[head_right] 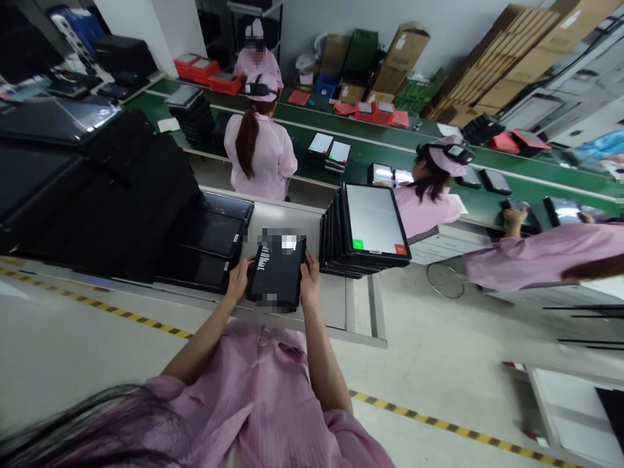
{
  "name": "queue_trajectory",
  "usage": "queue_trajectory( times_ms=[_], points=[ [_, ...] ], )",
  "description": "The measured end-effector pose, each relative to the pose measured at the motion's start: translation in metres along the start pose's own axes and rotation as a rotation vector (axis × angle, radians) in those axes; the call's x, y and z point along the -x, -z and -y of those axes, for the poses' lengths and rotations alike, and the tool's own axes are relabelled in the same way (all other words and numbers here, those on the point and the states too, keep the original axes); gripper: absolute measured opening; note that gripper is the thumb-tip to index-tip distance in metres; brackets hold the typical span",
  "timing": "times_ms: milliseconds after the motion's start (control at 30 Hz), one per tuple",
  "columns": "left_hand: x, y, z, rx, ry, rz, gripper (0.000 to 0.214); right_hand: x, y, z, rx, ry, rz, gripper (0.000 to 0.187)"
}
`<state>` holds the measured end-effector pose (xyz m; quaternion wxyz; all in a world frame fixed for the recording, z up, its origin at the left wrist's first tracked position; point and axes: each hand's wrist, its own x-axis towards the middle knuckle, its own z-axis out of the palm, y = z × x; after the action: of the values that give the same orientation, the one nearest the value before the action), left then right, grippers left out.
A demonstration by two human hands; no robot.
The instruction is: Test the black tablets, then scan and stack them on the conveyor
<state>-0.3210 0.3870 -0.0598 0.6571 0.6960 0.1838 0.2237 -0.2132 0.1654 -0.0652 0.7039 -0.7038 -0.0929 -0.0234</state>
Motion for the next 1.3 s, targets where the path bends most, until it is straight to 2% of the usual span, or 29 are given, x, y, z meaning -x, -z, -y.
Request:
queue_trajectory(
  times_ms=[133,267,333,433,533,633,767,900,1100,1300],
  points=[
    [0.0,0.002,0.001,-0.027,-0.003,0.0,0.067,0.001,-0.001,0.002,0.031,-0.01,-0.019,0.061],
    [0.0,0.003,0.004,-0.029,-0.001,0.006,0.065,0.003,0.003,0.012,0.188,0.044,0.101,0.095],
    [0.0,0.002,0.006,-0.02,-0.002,0.004,0.066,0.003,0.004,0.021,0.269,0.09,0.1,0.101],
    [-0.001,0.002,0.007,-0.021,0.001,-0.001,0.068,-0.002,0.001,0.038,0.408,0.21,0.052,0.077],
    [-0.002,0.001,0.006,-0.029,0.012,-0.002,0.07,-0.009,-0.007,0.053,0.524,0.354,0.114,0.053],
    [-0.002,0.0,0.005,-0.013,0.015,0.006,0.07,-0.018,-0.015,0.064,0.588,0.453,0.15,0.043],
    [-0.002,0.0,0.004,-0.009,0.009,-0.009,0.07,-0.03,-0.022,0.068,0.638,0.531,0.144,0.037],
    [-0.002,0.0,0.003,-0.016,0.011,-0.011,0.07,-0.034,-0.024,0.07,0.739,0.532,0.227,0.038],
    [-0.001,-0.001,0.004,0.005,0.009,-0.011,0.07,-0.016,-0.022,0.085,0.7,0.557,0.198,0.039],
    [0.0,0.0,0.012,0.021,0.008,-0.01,0.068,0.001,-0.022,0.091,0.685,0.552,0.245,0.041]
  ],
)
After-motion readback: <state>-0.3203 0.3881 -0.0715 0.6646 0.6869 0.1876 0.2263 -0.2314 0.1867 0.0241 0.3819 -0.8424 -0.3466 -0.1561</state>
